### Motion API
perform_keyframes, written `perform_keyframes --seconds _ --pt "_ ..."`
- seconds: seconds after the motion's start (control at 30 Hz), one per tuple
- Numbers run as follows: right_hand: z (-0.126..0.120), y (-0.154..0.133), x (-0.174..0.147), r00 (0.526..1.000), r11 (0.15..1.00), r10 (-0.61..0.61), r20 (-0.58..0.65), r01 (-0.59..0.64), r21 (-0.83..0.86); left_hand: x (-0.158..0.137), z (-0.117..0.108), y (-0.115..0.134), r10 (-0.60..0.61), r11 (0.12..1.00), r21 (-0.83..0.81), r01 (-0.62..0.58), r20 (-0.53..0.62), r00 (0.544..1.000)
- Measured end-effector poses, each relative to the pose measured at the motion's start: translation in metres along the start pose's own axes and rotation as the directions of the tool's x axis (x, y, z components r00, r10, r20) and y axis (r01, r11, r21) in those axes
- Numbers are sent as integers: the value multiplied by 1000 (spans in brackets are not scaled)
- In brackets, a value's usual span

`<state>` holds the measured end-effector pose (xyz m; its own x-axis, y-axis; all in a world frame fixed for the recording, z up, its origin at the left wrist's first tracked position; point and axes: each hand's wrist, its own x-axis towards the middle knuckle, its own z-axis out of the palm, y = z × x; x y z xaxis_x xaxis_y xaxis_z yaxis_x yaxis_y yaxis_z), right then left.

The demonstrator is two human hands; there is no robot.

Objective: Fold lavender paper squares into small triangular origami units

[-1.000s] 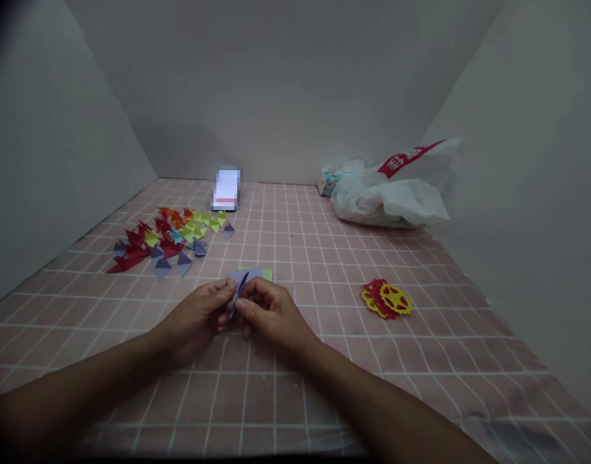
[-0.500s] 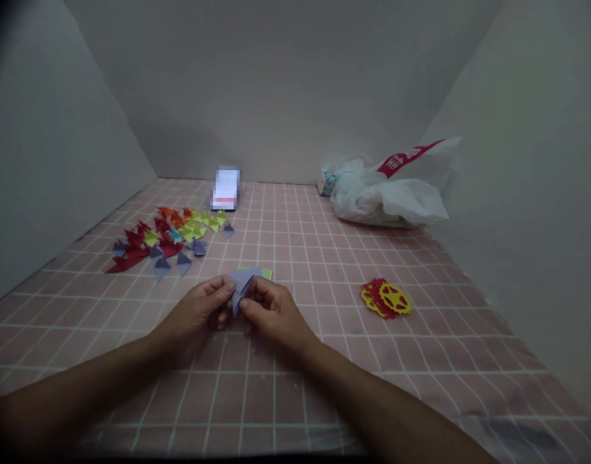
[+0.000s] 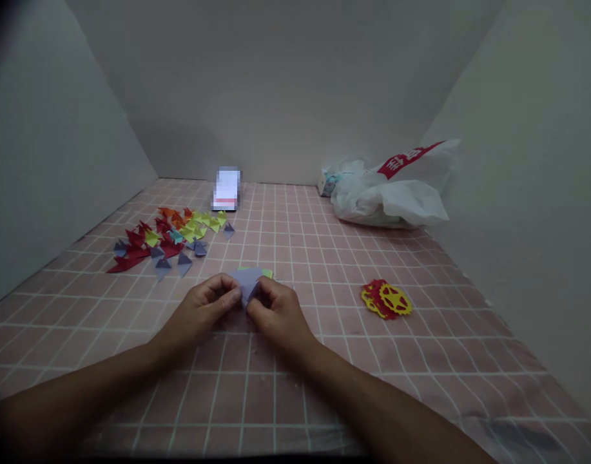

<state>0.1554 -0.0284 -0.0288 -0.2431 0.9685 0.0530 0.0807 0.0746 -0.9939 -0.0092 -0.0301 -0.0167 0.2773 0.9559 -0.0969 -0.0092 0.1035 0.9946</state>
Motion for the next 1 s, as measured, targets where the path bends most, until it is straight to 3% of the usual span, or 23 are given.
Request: perform_keyframes --seconds 0.17,0.33,0.53,0.83,1.0 --pt "-1 -3 -3 974 934 -216 -62 188 -305 -3 3 -5 148 975 175 -138 -48 988" --pt "2 1 -7 945 855 -320 -64 259 -448 -4 4 -7 238 926 310 -217 -32 971" --pt "7 2 -9 910 818 -406 -85 321 -477 -7 3 -4 339 842 441 -312 19 941" --pt "10 4 -7 866 756 -498 -50 406 -513 -6 6 -4 346 835 457 -306 -2 938" --pt "12 4 -8 868 755 -490 -81 376 -538 -7 3 -5 456 697 601 -391 50 889"
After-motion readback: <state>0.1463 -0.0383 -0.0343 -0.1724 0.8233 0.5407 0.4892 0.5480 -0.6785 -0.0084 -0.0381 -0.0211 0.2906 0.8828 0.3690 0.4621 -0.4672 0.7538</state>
